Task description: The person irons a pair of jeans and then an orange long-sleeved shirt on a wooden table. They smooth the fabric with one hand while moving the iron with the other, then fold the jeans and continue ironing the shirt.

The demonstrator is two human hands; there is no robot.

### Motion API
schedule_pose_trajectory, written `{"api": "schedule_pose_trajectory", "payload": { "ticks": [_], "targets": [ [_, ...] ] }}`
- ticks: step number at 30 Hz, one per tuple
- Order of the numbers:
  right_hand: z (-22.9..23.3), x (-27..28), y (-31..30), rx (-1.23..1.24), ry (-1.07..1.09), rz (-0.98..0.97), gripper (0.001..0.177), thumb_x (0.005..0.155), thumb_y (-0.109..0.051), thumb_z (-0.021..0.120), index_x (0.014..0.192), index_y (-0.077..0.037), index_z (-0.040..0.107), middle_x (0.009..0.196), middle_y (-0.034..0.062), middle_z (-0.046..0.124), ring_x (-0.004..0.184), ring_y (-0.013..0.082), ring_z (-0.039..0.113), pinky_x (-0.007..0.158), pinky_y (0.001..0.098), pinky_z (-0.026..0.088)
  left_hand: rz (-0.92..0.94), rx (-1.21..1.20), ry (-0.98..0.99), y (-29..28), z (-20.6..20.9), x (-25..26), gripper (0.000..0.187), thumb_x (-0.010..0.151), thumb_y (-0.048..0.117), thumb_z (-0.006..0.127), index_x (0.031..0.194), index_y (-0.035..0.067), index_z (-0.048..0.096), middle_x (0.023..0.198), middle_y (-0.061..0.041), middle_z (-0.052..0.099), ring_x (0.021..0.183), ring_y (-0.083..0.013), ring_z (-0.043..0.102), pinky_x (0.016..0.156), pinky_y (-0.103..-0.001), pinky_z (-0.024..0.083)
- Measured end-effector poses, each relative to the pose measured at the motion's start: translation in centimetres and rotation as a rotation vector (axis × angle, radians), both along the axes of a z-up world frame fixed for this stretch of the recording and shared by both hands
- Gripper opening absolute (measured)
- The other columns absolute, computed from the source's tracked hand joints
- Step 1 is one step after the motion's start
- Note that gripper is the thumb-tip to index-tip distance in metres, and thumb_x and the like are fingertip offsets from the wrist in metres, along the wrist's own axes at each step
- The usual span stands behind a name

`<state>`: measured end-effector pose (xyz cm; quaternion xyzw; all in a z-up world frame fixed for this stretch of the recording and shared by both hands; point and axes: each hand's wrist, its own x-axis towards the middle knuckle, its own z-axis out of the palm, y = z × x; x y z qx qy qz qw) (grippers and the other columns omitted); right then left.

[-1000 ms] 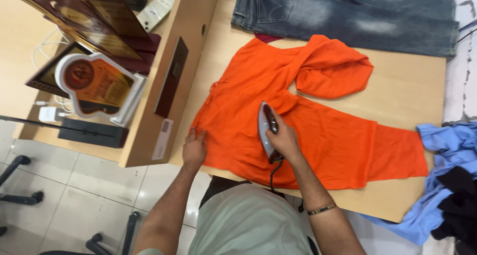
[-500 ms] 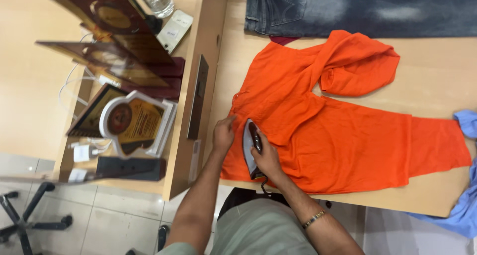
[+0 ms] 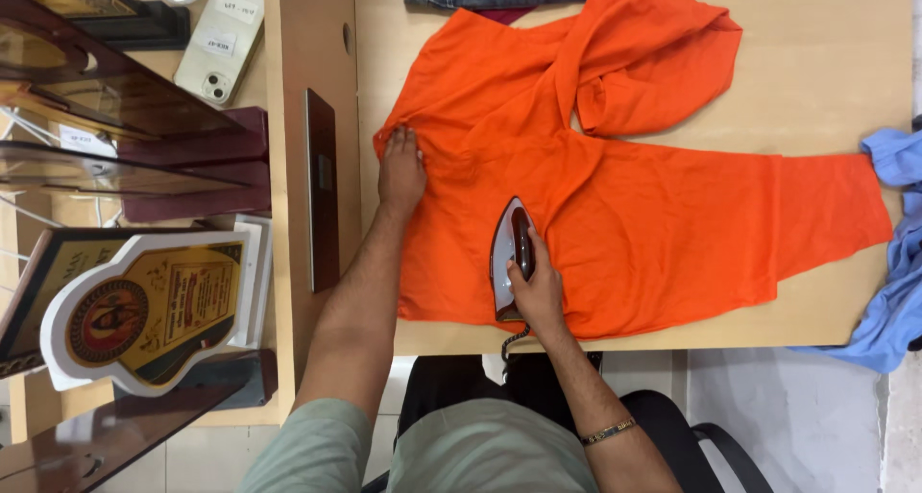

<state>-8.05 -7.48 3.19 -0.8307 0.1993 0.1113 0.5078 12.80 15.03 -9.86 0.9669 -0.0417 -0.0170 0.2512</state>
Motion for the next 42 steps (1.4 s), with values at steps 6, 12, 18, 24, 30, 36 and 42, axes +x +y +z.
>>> {"api": "schedule_pose_trajectory", "payload": {
  "ticks": [6, 12, 18, 24, 30, 36, 42],
  "targets": [
    [-0.1, -0.1, 1.2, -0.072, -0.037, 0.076, 0.067, 0.096, -0.015, 0.063, 0.156, -0.006, 0.034, 0.083, 0.0157, 0.070, 0.068, 0.0219, 0.073, 0.057, 0.0368, 0.058, -0.006, 0.080, -0.014, 0.0, 3.2, -7.9, 0.064, 0.101, 0.024, 0.054, 0.156, -0.002, 0.033, 0.163, -0.022, 0.030, 0.151, -0.0378, 0.029, 0.119, -0.050, 0.031],
    [-1.4, 0.4, 3.1, -0.160, -0.467, 0.230, 0.066, 0.091, -0.014, 0.068, 0.150, -0.001, 0.043, 0.127, 0.0289, 0.066, 0.104, 0.0430, 0.070, 0.084, 0.0470, 0.056, 0.078, -0.146, -0.289, 1.1, 3.2, -16.3, 0.055, 0.107, 0.008, 0.054, 0.159, 0.000, 0.038, 0.165, -0.022, 0.039, 0.152, -0.0397, 0.034, 0.123, -0.051, 0.032],
    [-2.8, 0.8, 6.4, -0.088, -0.280, 0.401, 0.069, 0.090, -0.019, 0.069, 0.154, -0.010, 0.043, 0.122, 0.0235, 0.068, 0.108, 0.0392, 0.070, 0.091, 0.0462, 0.056, 0.172, -0.192, -0.182, 3.4, 1.2, -24.0, 0.057, 0.084, -0.006, 0.059, 0.140, 0.006, 0.058, 0.140, -0.015, 0.062, 0.130, -0.0383, 0.055, 0.114, -0.045, 0.044],
    [-3.1, 1.5, 7.5, -0.273, -0.212, 0.798, 0.069, 0.094, -0.030, 0.065, 0.157, -0.026, 0.037, 0.112, 0.0215, 0.068, 0.103, 0.0406, 0.067, 0.087, 0.0504, 0.054, 0.240, 0.057, 0.243, 4.1, 3.1, -26.8, 0.053, 0.092, 0.018, 0.067, 0.143, 0.021, 0.054, 0.118, -0.018, 0.059, 0.110, -0.0352, 0.059, 0.093, -0.046, 0.052],
    [-3.0, 2.2, 7.2, -0.494, -0.154, 0.981, 0.069, 0.099, -0.039, 0.058, 0.161, -0.034, 0.030, 0.112, 0.0198, 0.066, 0.098, 0.0385, 0.067, 0.087, 0.0489, 0.055, 0.188, 0.082, 0.322, 3.7, 4.7, -26.5, 0.066, 0.093, 0.015, 0.065, 0.155, 0.027, 0.045, 0.110, -0.016, 0.059, 0.099, -0.0335, 0.065, 0.086, -0.046, 0.055],
    [-1.7, 2.4, 5.9, -0.508, -0.207, 0.929, 0.070, 0.097, -0.034, 0.061, 0.160, -0.033, 0.030, 0.109, 0.0187, 0.067, 0.094, 0.0376, 0.068, 0.083, 0.0475, 0.057, 0.135, 0.065, 0.422, 4.5, 4.8, -26.0, 0.068, 0.093, 0.017, 0.068, 0.154, 0.037, 0.044, 0.110, -0.014, 0.060, 0.104, -0.0325, 0.066, 0.092, -0.045, 0.055],
    [-1.0, 0.4, 4.3, -0.458, -0.176, 1.172, 0.064, 0.098, -0.032, 0.061, 0.158, -0.033, 0.038, 0.104, 0.0167, 0.068, 0.093, 0.0351, 0.069, 0.084, 0.0458, 0.057, 0.148, 0.000, 0.484, 5.2, 4.1, -26.1, 0.086, 0.081, 0.016, 0.079, 0.154, 0.036, 0.039, 0.109, -0.016, 0.062, 0.106, -0.0332, 0.066, 0.093, -0.045, 0.055]
  ]
}}
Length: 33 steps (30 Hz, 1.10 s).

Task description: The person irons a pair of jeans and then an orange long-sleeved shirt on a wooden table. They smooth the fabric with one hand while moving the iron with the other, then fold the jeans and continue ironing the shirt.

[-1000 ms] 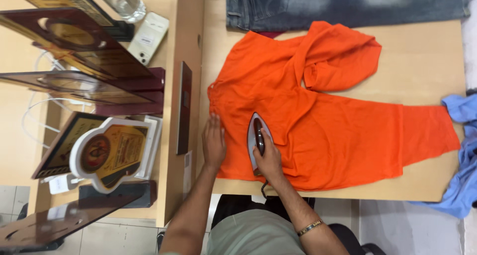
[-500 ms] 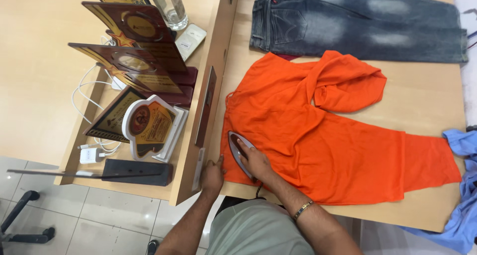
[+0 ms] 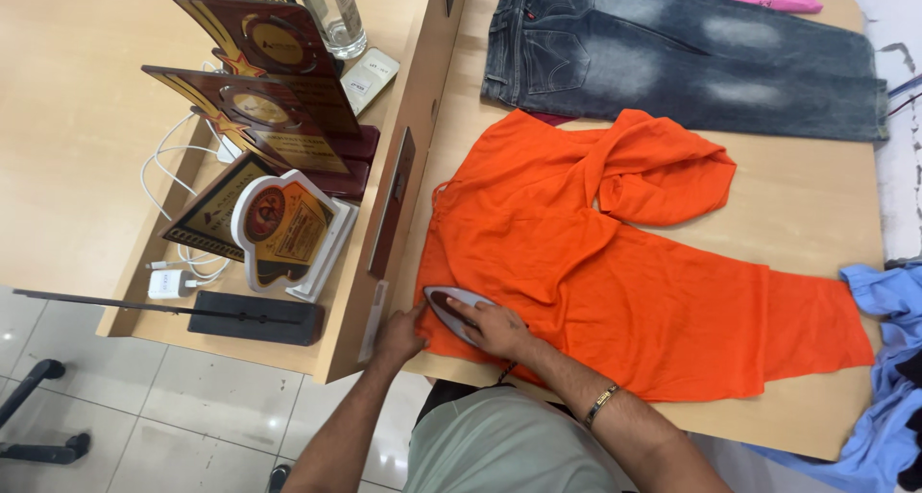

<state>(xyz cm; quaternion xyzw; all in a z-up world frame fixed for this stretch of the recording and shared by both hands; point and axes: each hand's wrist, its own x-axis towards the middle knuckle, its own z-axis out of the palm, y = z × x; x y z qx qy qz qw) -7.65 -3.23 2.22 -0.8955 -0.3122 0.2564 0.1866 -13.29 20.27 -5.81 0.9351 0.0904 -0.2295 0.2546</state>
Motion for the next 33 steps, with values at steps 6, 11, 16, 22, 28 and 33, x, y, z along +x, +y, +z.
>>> {"api": "schedule_pose_trajectory", "payload": {
  "ticks": [6, 11, 16, 22, 28, 33],
  "targets": [
    [-0.6, 0.6, -0.9, 0.138, -0.033, -0.017, 0.067, 0.095, -0.031, 0.065, 0.156, -0.030, 0.039, 0.106, 0.0178, 0.071, 0.098, 0.0357, 0.069, 0.087, 0.0450, 0.056, 0.032, 0.036, -0.022, 0.1, -1.2, -1.7, 0.094, 0.081, 0.008, 0.075, 0.160, 0.037, 0.032, 0.101, -0.019, 0.066, 0.100, -0.0352, 0.069, 0.091, -0.046, 0.056],
    [0.1, 1.3, -1.9, 0.171, 0.093, 0.223, 0.064, 0.090, -0.032, 0.069, 0.150, -0.037, 0.048, 0.115, 0.0127, 0.072, 0.096, 0.0315, 0.071, 0.085, 0.0423, 0.056, 0.105, -0.024, 0.038, -0.2, 0.5, -1.2, 0.099, 0.077, 0.004, 0.074, 0.159, 0.042, 0.034, 0.105, -0.017, 0.072, 0.097, -0.0320, 0.073, 0.085, -0.042, 0.059],
    [1.6, 1.5, -1.4, 0.045, 0.113, 0.237, 0.067, 0.089, -0.032, 0.068, 0.151, -0.044, 0.047, 0.107, 0.0091, 0.075, 0.090, 0.0271, 0.073, 0.084, 0.0396, 0.057, 0.305, -0.255, 0.193, -0.5, 4.6, -0.3, 0.101, 0.076, 0.001, 0.074, 0.158, 0.044, 0.034, 0.128, -0.011, 0.069, 0.094, -0.0243, 0.075, 0.065, -0.038, 0.069],
    [1.6, 1.7, -1.5, 0.012, 0.150, 0.293, 0.072, 0.084, -0.029, 0.069, 0.149, -0.049, 0.047, 0.103, 0.0064, 0.077, 0.086, 0.0252, 0.074, 0.082, 0.0393, 0.058, 0.300, -0.271, 0.439, 0.1, 4.4, 0.8, 0.112, 0.078, 0.012, 0.089, 0.158, 0.050, 0.020, 0.129, -0.004, 0.065, 0.097, -0.0220, 0.071, 0.066, -0.037, 0.064],
    [0.8, 1.3, -1.8, 0.021, 0.140, 0.301, 0.070, 0.087, -0.032, 0.070, 0.150, -0.049, 0.045, 0.106, 0.0074, 0.076, 0.087, 0.0270, 0.073, 0.084, 0.0401, 0.057, 0.070, 0.049, 0.030, 0.1, -0.7, -1.0, 0.103, 0.080, 0.004, 0.079, 0.160, 0.048, 0.032, 0.102, -0.013, 0.075, 0.096, -0.0284, 0.075, 0.085, -0.042, 0.060],
    [1.4, 2.0, -1.5, -0.016, 0.147, 0.364, 0.073, 0.085, -0.031, 0.070, 0.150, -0.050, 0.044, 0.106, 0.0068, 0.076, 0.087, 0.0254, 0.074, 0.085, 0.0389, 0.058, 0.110, -0.034, -0.011, -0.6, 1.7, -1.1, 0.115, 0.064, 0.009, 0.092, 0.154, 0.044, 0.029, 0.112, -0.016, 0.071, 0.105, -0.0319, 0.069, 0.091, -0.044, 0.056]
  ]
}}
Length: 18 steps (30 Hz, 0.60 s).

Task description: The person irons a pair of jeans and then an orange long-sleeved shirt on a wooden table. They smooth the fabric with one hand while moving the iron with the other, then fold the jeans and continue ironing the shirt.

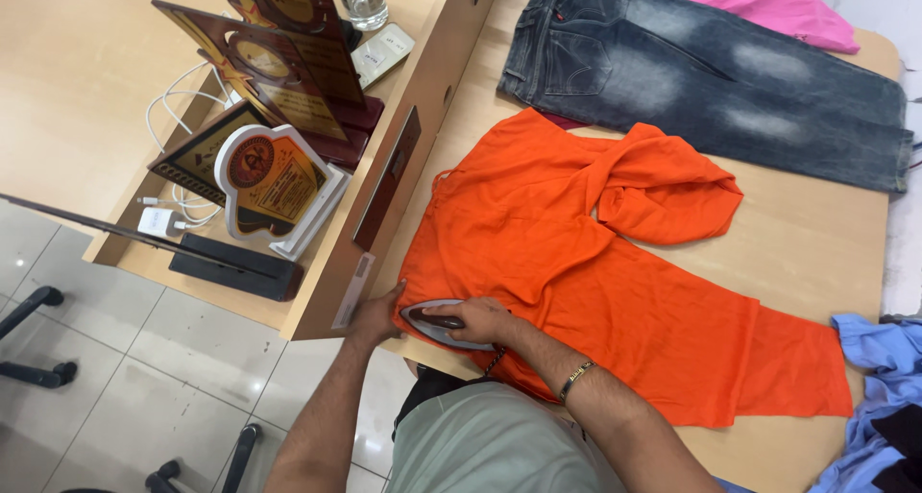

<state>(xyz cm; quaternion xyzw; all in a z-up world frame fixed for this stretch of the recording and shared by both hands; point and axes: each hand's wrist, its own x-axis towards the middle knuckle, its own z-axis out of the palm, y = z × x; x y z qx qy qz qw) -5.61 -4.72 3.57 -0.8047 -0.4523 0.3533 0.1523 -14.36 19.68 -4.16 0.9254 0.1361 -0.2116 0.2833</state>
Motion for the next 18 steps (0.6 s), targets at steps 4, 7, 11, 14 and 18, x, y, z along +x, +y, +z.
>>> {"api": "schedule_pose_trajectory", "payload": {
  "ticks": [4, 7, 11, 14, 18],
  "targets": [
    [0.2, 0.1, 0.1, -0.075, -0.006, 0.009, 0.073, 0.085, -0.030, 0.068, 0.151, -0.052, 0.044, 0.104, 0.0071, 0.077, 0.087, 0.0253, 0.074, 0.084, 0.0390, 0.057, 0.210, -0.231, 0.329, -0.1, 3.8, 0.8, 0.112, 0.072, 0.014, 0.089, 0.158, 0.046, 0.026, 0.124, -0.010, 0.068, 0.103, -0.0315, 0.075, 0.087, -0.046, 0.065],
    [0.2, 0.1, 0.2, -0.017, 0.037, 0.008, 0.074, 0.083, -0.029, 0.069, 0.150, -0.050, 0.045, 0.105, 0.0061, 0.077, 0.086, 0.0244, 0.075, 0.083, 0.0390, 0.058, 0.180, -0.196, 0.297, -0.6, 4.6, 0.6, 0.111, 0.073, 0.017, 0.087, 0.163, 0.043, 0.027, 0.118, -0.019, 0.075, 0.102, -0.0350, 0.076, 0.089, -0.046, 0.063],
    [-0.1, 0.3, 0.5, -0.074, -0.015, -0.028, 0.072, 0.087, -0.034, 0.069, 0.151, -0.049, 0.042, 0.104, 0.0076, 0.076, 0.087, 0.0255, 0.073, 0.084, 0.0403, 0.057, 0.101, 0.017, 0.038, -1.2, 3.1, 0.1, 0.110, 0.070, 0.017, 0.094, 0.155, 0.046, 0.031, 0.128, -0.011, 0.068, 0.118, -0.0303, 0.065, 0.101, -0.044, 0.053],
    [-0.2, 0.1, 0.2, -0.076, -0.014, 0.001, 0.073, 0.085, -0.032, 0.070, 0.151, -0.050, 0.043, 0.100, 0.0083, 0.077, 0.086, 0.0257, 0.073, 0.085, 0.0412, 0.056, 0.137, 0.047, 0.078, -1.5, 1.5, 0.0, 0.105, 0.075, 0.017, 0.089, 0.156, 0.047, 0.029, 0.126, -0.011, 0.069, 0.119, -0.0301, 0.065, 0.101, -0.044, 0.054],
    [0.1, 0.2, 0.7, -0.069, -0.005, -0.066, 0.075, 0.086, -0.030, 0.068, 0.153, -0.048, 0.040, 0.101, 0.0080, 0.076, 0.085, 0.0255, 0.075, 0.085, 0.0407, 0.058, 0.082, 0.128, 0.209, -1.2, -0.3, 1.2, 0.100, 0.085, 0.017, 0.079, 0.160, 0.049, 0.020, 0.127, -0.014, 0.068, 0.121, -0.0314, 0.065, 0.103, -0.045, 0.054]
  ]
}}
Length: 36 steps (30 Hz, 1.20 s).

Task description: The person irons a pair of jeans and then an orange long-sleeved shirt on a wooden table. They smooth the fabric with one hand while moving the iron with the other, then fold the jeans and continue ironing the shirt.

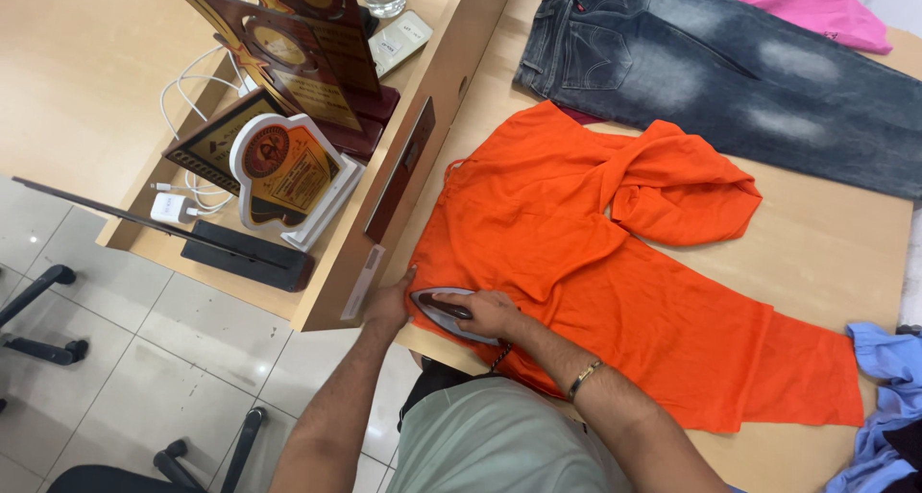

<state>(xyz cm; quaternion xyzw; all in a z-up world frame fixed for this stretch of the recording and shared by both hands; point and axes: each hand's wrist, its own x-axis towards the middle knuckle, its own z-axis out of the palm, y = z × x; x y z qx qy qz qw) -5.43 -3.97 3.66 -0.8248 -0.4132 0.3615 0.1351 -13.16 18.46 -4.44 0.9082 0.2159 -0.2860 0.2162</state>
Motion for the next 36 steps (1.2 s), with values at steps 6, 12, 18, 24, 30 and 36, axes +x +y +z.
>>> {"api": "schedule_pose_trajectory", "payload": {
  "ticks": [6, 12, 18, 24, 30, 36],
  "targets": [
    [-0.4, -0.3, -0.5, 0.093, -0.008, 0.013, 0.073, 0.084, -0.029, 0.070, 0.150, -0.045, 0.045, 0.108, 0.0074, 0.077, 0.089, 0.0264, 0.075, 0.086, 0.0404, 0.058, -0.085, 0.108, 0.060, -0.6, -3.1, 1.6, 0.089, 0.101, 0.009, 0.051, 0.164, 0.048, 0.002, 0.129, -0.019, 0.067, 0.118, -0.0347, 0.067, 0.099, -0.049, 0.055],
    [-0.9, -1.2, -1.0, 0.125, -0.073, -0.321, 0.072, 0.088, -0.030, 0.070, 0.153, -0.041, 0.042, 0.114, 0.0105, 0.074, 0.097, 0.0317, 0.072, 0.087, 0.0442, 0.056, -0.100, 0.122, 0.147, -0.9, -3.7, 2.6, 0.102, 0.095, 0.008, 0.057, 0.164, 0.042, -0.009, 0.130, -0.019, 0.067, 0.117, -0.0336, 0.069, 0.097, -0.047, 0.058],
    [-0.6, -0.6, -1.4, 0.042, -0.076, -0.574, 0.072, 0.093, -0.033, 0.065, 0.157, -0.042, 0.036, 0.108, 0.0154, 0.075, 0.095, 0.0326, 0.071, 0.091, 0.0448, 0.056, -0.105, 0.092, 0.138, -0.7, -2.6, 3.1, 0.111, 0.092, 0.004, 0.061, 0.164, 0.042, -0.014, 0.132, -0.022, 0.066, 0.118, -0.0353, 0.068, 0.096, -0.048, 0.057],
    [-1.3, 0.6, -2.9, 0.042, -0.091, -0.767, 0.070, 0.095, -0.035, 0.064, 0.158, -0.039, 0.034, 0.101, 0.0164, 0.077, 0.093, 0.0351, 0.073, 0.091, 0.0470, 0.056, -0.142, 0.103, 0.278, -1.2, -2.4, 4.8, 0.143, 0.079, 0.006, 0.086, 0.159, 0.039, -0.029, 0.137, -0.021, 0.064, 0.123, -0.0352, 0.065, 0.097, -0.048, 0.055],
    [-3.1, 1.8, -3.9, 0.016, -0.071, -0.917, 0.071, 0.095, -0.035, 0.062, 0.159, -0.041, 0.031, 0.104, 0.0178, 0.077, 0.096, 0.0372, 0.073, 0.093, 0.0475, 0.055, -0.173, 0.123, 0.265, -1.6, -1.6, 5.3, 0.145, 0.080, 0.007, 0.086, 0.157, 0.031, -0.035, 0.134, -0.023, 0.064, 0.117, -0.0361, 0.067, 0.092, -0.049, 0.057],
    [-3.6, 2.6, -4.9, 0.091, -0.156, -0.942, 0.072, 0.094, -0.037, 0.066, 0.158, -0.040, 0.034, 0.110, 0.0186, 0.074, 0.101, 0.0411, 0.071, 0.092, 0.0503, 0.056, -0.157, -0.023, 0.279, -1.1, 0.7, 4.9, 0.138, 0.082, -0.005, 0.075, 0.159, 0.030, -0.034, 0.111, -0.021, 0.074, 0.090, -0.0327, 0.077, 0.074, -0.043, 0.063]
  ]
}}
